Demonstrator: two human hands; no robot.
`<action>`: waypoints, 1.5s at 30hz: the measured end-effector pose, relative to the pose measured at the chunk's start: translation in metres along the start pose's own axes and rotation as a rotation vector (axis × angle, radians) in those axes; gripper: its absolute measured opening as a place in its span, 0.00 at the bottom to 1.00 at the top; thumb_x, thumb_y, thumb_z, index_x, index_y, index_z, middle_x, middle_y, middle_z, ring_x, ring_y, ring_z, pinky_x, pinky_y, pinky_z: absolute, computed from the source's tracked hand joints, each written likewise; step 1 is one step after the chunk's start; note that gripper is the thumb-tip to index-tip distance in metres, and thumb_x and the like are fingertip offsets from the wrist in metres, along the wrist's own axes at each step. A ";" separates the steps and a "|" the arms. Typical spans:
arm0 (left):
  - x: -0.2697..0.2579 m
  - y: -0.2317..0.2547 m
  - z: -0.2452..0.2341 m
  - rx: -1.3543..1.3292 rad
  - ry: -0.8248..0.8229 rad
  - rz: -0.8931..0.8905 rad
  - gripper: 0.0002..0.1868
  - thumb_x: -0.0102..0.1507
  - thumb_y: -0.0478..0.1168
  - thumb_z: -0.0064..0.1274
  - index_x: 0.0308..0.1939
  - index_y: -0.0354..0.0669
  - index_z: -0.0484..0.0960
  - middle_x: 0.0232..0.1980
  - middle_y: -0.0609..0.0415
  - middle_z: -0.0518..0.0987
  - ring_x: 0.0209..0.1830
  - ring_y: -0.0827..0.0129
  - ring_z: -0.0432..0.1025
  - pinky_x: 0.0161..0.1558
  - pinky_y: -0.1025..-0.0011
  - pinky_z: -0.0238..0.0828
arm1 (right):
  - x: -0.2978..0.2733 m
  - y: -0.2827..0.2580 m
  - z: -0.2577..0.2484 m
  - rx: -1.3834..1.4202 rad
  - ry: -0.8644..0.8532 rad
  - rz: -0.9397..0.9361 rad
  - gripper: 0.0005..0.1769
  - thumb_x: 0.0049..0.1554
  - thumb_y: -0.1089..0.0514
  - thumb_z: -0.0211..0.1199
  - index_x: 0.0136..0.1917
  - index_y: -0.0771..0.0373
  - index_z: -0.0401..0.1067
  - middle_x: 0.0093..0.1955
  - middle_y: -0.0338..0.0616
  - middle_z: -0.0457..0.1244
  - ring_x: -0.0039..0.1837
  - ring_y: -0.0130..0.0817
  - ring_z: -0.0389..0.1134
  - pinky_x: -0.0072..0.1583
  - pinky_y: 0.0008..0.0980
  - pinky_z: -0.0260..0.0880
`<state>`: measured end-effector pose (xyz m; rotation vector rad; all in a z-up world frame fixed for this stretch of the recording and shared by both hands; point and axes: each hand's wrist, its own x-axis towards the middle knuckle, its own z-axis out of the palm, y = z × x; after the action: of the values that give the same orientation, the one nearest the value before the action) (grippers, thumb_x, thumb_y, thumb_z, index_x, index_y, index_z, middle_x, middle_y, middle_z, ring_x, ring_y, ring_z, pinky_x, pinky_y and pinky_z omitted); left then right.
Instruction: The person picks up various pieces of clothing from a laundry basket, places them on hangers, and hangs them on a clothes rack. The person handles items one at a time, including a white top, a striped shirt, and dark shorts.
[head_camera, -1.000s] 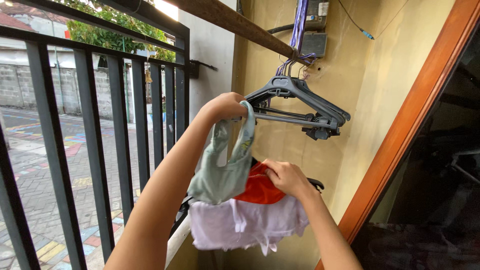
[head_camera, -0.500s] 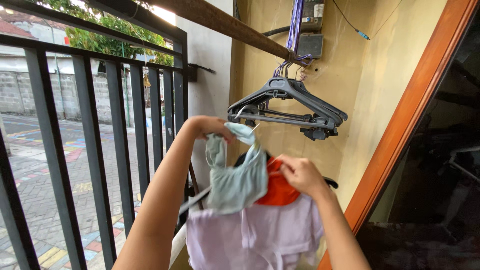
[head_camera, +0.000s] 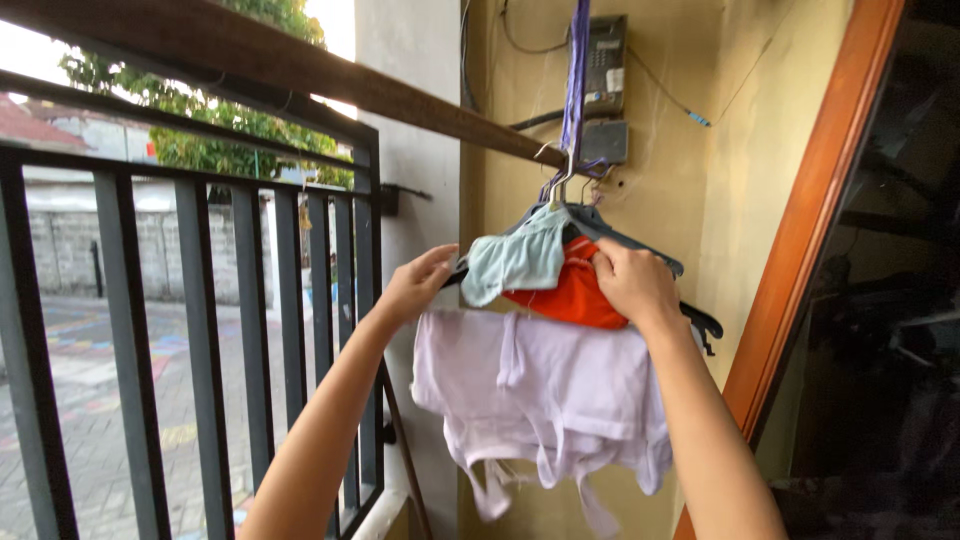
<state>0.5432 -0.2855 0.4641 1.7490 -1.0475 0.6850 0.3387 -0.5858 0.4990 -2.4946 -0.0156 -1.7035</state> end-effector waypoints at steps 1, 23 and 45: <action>0.000 0.001 0.001 0.082 0.031 0.112 0.26 0.68 0.51 0.45 0.70 0.53 0.73 0.67 0.46 0.78 0.68 0.56 0.72 0.66 0.61 0.68 | 0.009 0.001 -0.002 -0.018 0.007 0.008 0.15 0.62 0.48 0.53 0.55 0.51 0.77 0.43 0.61 0.69 0.48 0.65 0.70 0.51 0.60 0.70; 0.013 -0.037 0.053 0.536 -0.010 -0.105 0.34 0.66 0.61 0.43 0.76 0.64 0.61 0.83 0.49 0.49 0.84 0.54 0.39 0.73 0.36 0.38 | 0.077 0.006 0.051 -0.102 -0.085 -0.019 0.16 0.60 0.46 0.53 0.54 0.48 0.77 0.48 0.56 0.70 0.52 0.62 0.70 0.53 0.58 0.69; -0.046 0.005 0.015 0.425 0.223 0.126 0.31 0.67 0.54 0.48 0.74 0.54 0.66 0.80 0.44 0.58 0.82 0.50 0.46 0.74 0.40 0.38 | 0.020 -0.042 0.054 0.143 0.276 -0.373 0.22 0.59 0.52 0.63 0.63 0.65 0.74 0.65 0.54 0.67 0.68 0.52 0.65 0.69 0.47 0.63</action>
<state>0.5174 -0.2842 0.4234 1.9154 -0.9069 1.2242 0.3930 -0.5400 0.5021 -2.2368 -0.5873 -2.0860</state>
